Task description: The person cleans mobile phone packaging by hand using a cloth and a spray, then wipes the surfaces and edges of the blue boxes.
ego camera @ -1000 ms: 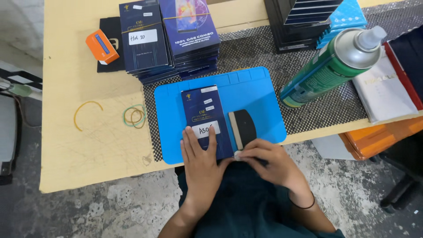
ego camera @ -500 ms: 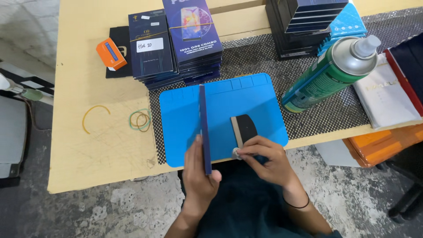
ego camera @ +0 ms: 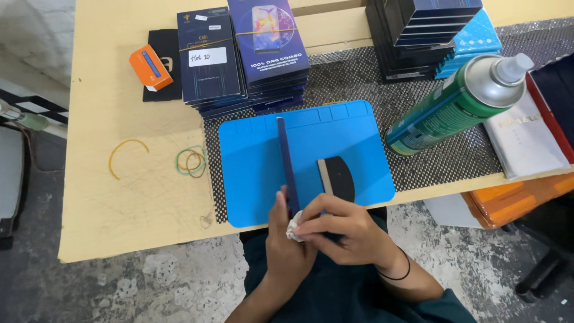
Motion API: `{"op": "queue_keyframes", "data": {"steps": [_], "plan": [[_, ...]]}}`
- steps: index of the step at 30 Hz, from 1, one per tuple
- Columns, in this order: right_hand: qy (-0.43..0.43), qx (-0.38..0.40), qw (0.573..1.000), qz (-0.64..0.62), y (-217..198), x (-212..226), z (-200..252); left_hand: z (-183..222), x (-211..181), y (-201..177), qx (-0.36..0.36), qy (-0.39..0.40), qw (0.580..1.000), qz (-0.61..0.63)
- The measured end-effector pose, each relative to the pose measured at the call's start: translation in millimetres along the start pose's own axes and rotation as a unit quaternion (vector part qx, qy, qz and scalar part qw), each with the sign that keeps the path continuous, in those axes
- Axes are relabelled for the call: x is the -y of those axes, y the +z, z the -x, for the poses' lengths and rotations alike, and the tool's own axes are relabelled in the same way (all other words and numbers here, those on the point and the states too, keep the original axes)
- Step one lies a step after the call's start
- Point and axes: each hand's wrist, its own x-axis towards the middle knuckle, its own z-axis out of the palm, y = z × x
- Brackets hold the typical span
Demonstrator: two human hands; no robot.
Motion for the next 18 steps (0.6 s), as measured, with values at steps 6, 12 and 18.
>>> {"op": "queue_keyframes", "data": {"steps": [6, 12, 18], "plan": [[0.039, -0.064, 0.994, 0.084, -4, -15, 9, 3, -4, 0, -0.029, -0.022, 0.996, 0.081], [0.113, -0.086, 0.98, 0.139, -4, -40, 34, 6, -2, -20, -0.006, -0.06, 0.998, -0.013], [0.134, -0.068, 0.971, 0.187, -10, -50, 48, -3, 8, -41, 0.063, -0.078, 0.973, -0.209]]}}
